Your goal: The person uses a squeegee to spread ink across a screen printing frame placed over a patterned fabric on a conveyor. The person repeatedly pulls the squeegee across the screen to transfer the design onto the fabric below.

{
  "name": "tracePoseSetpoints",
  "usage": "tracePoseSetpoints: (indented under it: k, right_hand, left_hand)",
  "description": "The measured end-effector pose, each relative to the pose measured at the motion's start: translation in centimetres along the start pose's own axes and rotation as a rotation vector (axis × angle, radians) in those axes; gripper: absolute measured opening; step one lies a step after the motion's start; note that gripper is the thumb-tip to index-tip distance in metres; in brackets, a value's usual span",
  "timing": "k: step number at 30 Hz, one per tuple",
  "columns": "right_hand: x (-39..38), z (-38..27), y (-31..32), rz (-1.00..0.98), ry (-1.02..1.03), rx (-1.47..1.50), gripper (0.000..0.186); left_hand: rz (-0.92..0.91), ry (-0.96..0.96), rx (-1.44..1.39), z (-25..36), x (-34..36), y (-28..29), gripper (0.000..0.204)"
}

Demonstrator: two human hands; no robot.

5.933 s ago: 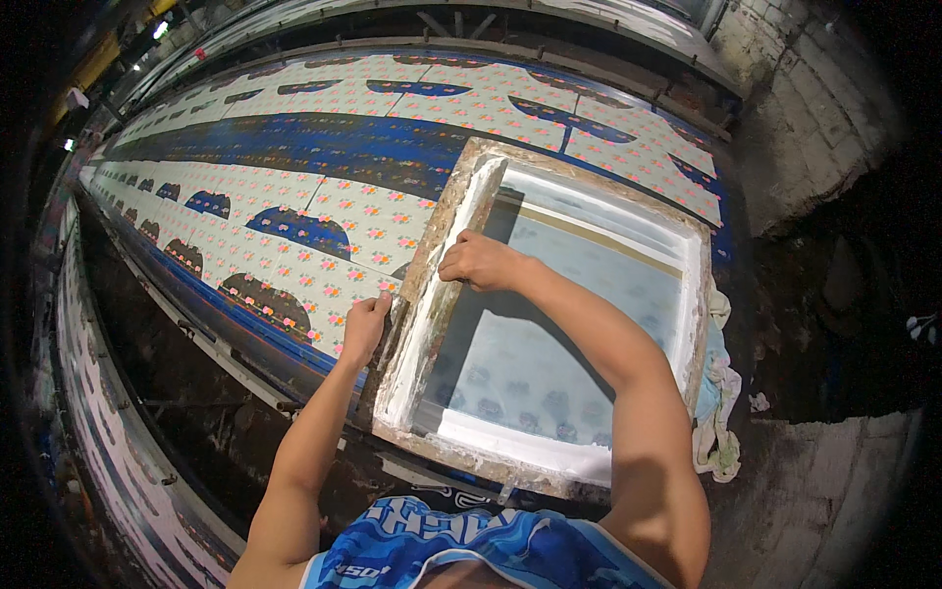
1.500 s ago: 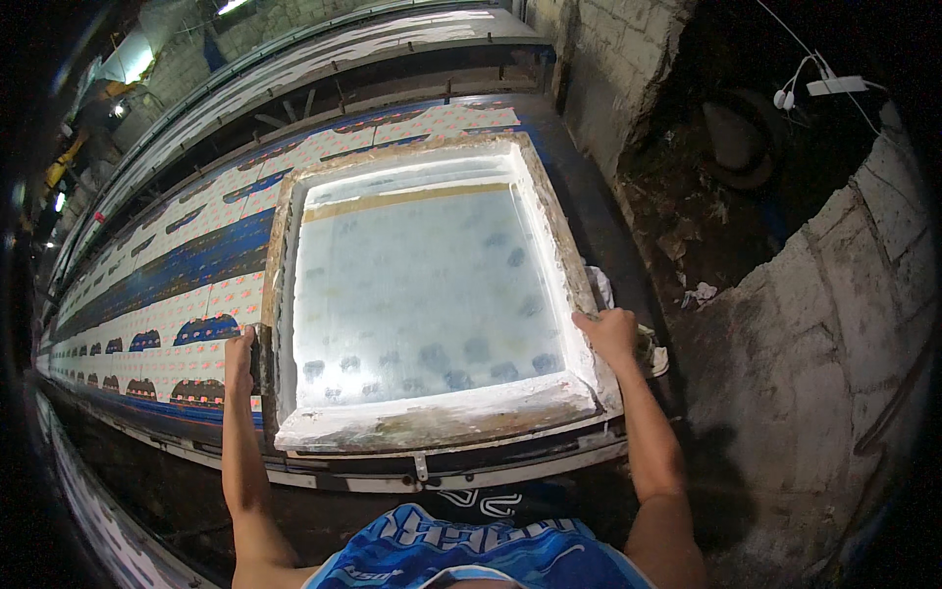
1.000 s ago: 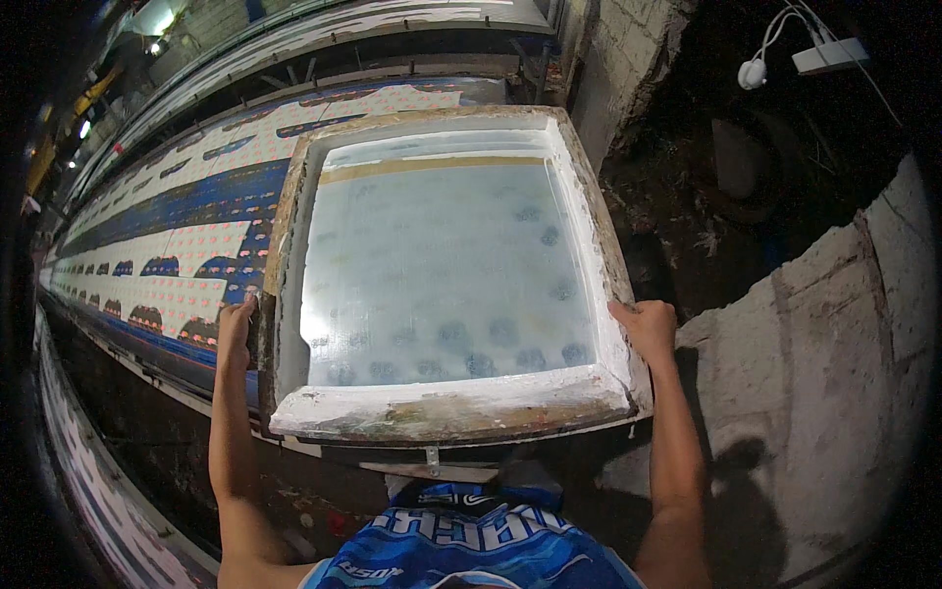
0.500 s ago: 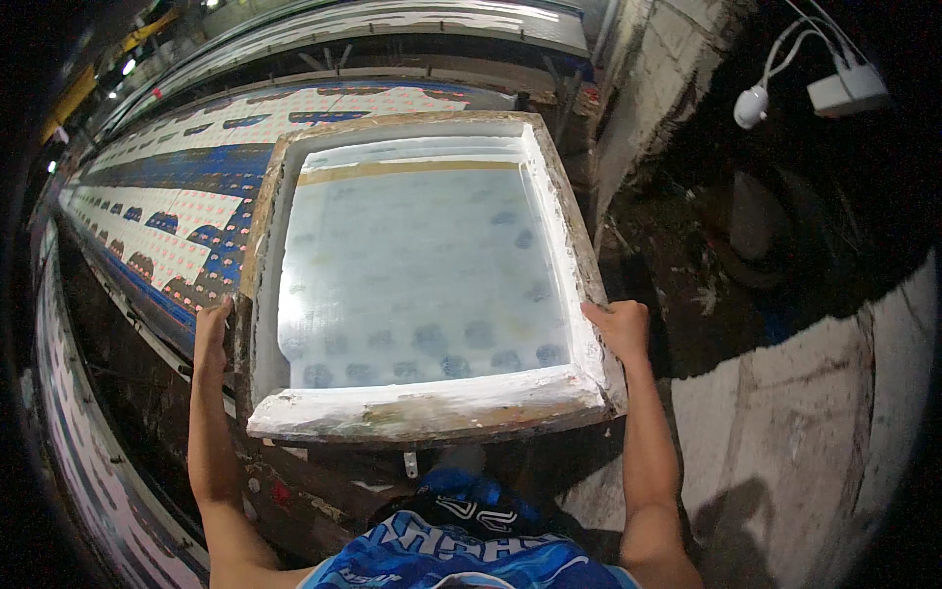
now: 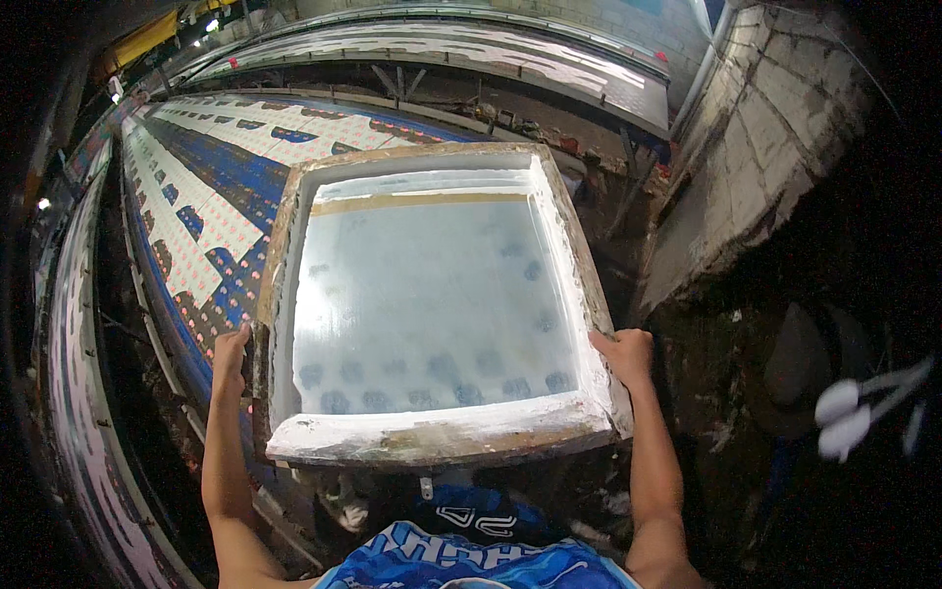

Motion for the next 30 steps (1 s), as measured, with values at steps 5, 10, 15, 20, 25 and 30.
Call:
tracePoseSetpoints:
  k: [5,10,15,20,25,30]
  right_hand:
    - [7.5,2.6,-0.4,0.003,0.015,-0.038,0.054]
    - [15.8,7.5,0.4,0.036,0.101,-0.055,0.055]
    - [26.0,11.7,2.1,0.059,0.131,-0.064,0.055]
    - [35.7,15.8,2.1,0.101,0.296,-0.1,0.057]
    - [42.6,17.3,-1.2,0.041,0.291,-0.058,0.062]
    - [51.8,18.2,-3.7,0.001,0.363,-0.072,0.062]
  left_hand:
    - [-0.021,0.051,-0.071,3.0,0.8,-7.4,0.035]
    - [-0.011,0.088,-0.059,6.2,1.6,-15.4,0.034]
    - [-0.022,0.059,-0.143,7.9,3.5,-24.3,0.034]
    - [0.035,0.121,-0.205,8.9,4.2,-32.5,0.037]
    - [0.097,0.071,-0.251,8.3,5.7,-36.9,0.035]
    - [0.177,0.096,-0.239,9.9,6.8,-42.0,0.031]
Point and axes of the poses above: each hand's wrist, its own x-axis towards the middle knuckle, its own y-axis out of the back of the hand, z = x × y, the point moved 1 cm from there along x, towards the middle knuckle, and after that the axes turned 3 degrees about z, right-handed, at the moved point
